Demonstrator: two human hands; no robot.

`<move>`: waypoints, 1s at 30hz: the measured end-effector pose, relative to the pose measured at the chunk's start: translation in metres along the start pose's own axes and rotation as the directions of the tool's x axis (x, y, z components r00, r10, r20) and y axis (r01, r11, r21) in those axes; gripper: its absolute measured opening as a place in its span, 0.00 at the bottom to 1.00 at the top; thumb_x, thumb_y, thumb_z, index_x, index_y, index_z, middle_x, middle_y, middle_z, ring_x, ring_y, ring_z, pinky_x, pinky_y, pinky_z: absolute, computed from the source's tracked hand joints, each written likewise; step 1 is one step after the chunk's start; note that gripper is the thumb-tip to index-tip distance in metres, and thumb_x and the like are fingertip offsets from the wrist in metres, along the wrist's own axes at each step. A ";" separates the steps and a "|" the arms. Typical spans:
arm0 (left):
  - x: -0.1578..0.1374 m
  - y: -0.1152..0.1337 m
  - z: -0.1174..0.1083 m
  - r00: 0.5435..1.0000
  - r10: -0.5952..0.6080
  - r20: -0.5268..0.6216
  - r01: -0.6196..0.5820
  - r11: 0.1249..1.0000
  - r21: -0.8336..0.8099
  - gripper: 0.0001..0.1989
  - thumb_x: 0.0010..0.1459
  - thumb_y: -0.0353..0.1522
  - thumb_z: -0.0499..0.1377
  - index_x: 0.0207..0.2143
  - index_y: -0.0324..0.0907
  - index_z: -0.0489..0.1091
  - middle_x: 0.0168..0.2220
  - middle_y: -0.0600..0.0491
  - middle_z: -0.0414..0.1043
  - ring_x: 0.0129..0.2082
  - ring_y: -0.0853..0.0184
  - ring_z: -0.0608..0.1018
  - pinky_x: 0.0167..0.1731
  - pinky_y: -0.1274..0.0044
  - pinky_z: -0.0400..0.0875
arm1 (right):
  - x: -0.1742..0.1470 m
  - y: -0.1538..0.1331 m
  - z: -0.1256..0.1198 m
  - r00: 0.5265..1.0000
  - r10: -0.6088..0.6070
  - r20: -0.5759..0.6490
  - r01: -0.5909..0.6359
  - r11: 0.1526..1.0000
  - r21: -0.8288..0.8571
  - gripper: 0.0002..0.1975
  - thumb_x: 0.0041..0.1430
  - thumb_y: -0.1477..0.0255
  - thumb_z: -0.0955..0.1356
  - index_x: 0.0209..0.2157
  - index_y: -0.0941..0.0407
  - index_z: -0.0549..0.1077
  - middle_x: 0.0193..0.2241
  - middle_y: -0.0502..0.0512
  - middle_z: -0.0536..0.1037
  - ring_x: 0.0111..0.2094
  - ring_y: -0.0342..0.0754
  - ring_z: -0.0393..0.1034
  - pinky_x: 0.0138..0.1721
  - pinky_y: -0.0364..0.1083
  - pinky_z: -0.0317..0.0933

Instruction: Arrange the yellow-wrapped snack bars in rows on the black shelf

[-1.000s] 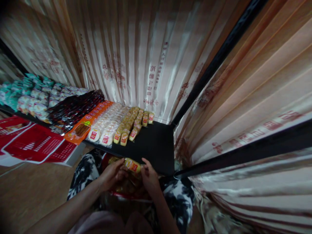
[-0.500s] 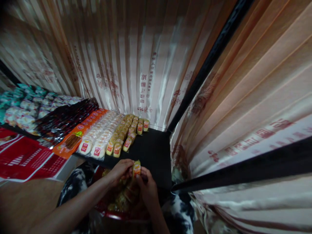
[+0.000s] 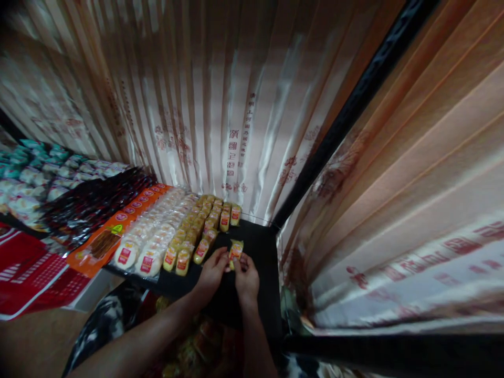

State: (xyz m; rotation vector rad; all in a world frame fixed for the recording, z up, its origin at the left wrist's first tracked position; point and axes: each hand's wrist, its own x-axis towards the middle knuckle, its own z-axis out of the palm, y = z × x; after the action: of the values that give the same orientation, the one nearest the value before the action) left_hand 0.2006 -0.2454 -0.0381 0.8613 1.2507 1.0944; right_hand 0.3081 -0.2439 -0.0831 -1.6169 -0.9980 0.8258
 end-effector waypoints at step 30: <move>0.046 0.000 0.010 0.992 0.127 -0.007 -0.127 0.992 0.014 0.23 0.58 0.29 0.48 0.56 0.35 0.59 0.61 0.48 0.54 0.65 0.67 0.45 0.63 0.75 0.35 | 0.073 -0.021 0.071 0.969 -0.247 0.027 0.246 0.942 -0.227 0.20 0.52 0.58 0.62 0.40 0.57 0.70 0.37 0.58 0.73 0.38 0.50 0.69 0.43 0.48 0.62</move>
State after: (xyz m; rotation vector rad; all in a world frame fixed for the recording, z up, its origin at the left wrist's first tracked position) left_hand 0.2090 -0.2002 -0.0500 0.9579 1.2242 1.1927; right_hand 0.2724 -0.1464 -0.0831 -1.6400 -1.3033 0.5539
